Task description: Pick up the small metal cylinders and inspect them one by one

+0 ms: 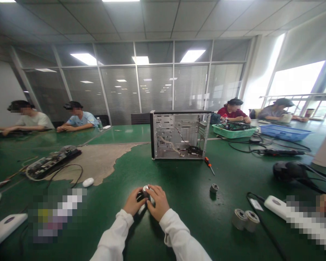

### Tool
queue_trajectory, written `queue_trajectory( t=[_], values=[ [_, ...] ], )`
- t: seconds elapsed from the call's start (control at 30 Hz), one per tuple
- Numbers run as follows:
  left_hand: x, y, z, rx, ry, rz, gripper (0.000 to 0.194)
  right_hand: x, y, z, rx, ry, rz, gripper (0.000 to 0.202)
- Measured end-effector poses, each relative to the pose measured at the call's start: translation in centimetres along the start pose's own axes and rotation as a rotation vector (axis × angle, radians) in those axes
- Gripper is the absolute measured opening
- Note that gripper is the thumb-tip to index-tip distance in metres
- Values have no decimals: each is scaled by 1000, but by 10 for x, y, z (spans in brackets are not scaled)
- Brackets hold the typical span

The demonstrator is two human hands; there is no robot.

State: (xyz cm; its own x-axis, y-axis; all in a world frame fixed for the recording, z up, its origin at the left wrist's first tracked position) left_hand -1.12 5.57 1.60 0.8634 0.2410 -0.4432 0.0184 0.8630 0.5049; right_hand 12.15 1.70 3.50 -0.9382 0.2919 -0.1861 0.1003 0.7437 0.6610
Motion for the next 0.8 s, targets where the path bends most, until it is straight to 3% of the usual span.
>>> queue_trajectory(
  t=[0.8],
  values=[
    [6,-1,-8,88,80,-24,32,9,6,3,73,112,-46,50]
  ],
)
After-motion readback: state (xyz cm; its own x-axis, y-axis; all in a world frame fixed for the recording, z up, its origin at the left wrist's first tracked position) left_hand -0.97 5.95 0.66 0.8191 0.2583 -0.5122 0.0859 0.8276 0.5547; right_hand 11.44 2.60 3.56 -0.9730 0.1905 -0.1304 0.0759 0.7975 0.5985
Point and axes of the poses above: each hand's wrist, its own y-axis towards the middle knuckle, its own x-axis out of the palm, z = x × y, the point moved 5 cm from there along y, towards the middle knuckle, and after that the axes turned 14 degrees about z, right-handed, at the moved point
